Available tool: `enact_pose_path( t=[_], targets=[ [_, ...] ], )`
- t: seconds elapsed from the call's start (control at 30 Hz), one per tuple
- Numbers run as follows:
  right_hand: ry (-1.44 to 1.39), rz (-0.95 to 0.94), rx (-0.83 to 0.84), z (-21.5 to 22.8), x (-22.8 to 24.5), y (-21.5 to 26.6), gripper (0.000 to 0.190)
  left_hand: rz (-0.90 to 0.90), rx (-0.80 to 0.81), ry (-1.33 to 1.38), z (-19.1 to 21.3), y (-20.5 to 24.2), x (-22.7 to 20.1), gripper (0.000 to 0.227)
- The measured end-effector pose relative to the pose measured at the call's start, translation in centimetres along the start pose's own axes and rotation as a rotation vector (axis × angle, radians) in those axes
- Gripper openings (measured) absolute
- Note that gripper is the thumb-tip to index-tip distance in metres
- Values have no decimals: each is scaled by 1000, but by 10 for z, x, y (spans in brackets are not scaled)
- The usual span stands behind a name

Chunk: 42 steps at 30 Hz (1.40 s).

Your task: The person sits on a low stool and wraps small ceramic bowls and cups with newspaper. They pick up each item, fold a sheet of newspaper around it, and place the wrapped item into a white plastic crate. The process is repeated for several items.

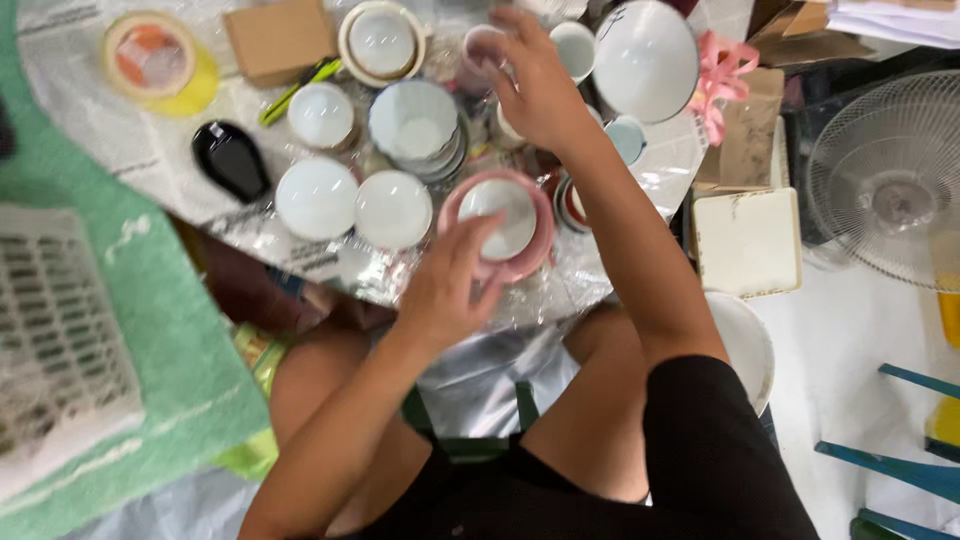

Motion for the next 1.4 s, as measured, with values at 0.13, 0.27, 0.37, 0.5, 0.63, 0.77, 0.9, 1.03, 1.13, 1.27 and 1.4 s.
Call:
enact_pose_path(
  t=[0.13, 0.27, 0.37, 0.5, 0.63, 0.77, 0.9, 1.03, 1.13, 1.27, 1.4],
  targets=[
    [-13, -310, -205, 11, -140, -35, 21, -14, 115, 57, -15, -2, -11, 67],
    [176, -287, -320, 21, -212, -58, 20, 2, 136, 47, -18, -13, -7, 66],
    [193, -78, -247, 11, -220, -60, 38, 17, 120, 29, -17, -18, -3, 65],
    [410, -463, -36, -4, -273, -50, 16, -8, 128, 0, -24, -18, -4, 62],
    [231, -231, -224, 20, -233, -58, 28, 11, 155, -3, -31, -17, -3, 60],
    [-207, -233, -270, 42, -194, -56, 27, -11, 144, 2, -29, -15, -3, 54],
    [-326, -154, -249, 52, -119, -48, 34, 286, 291, 163, -46, -8, 34, 44],
    [-138, -182, -230, 41, -14, 2, 47, 216, -5, 496, -32, -11, 66, 47],
    [-188, -179, -154, 28, 70, 36, 54, 174, -114, 704, -43, -5, 95, 66],
    [-16, -111, 9, 0, 163, 69, 48, 372, -163, 1123, -83, 22, 138, 68],
    [-38, -146, 52, -17, 213, 101, 45, 380, -195, 1338, -100, 59, 147, 61]
  ],
)
Point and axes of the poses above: each hand's wrist, its own y-axis away from the middle knuckle, its own z-axis out of the back of the hand, x = y × z, the point moved 10 cm from there along -y, towards the middle knuckle, and after that the axes turned 13 degrees about -y, right-handed, at the moved point
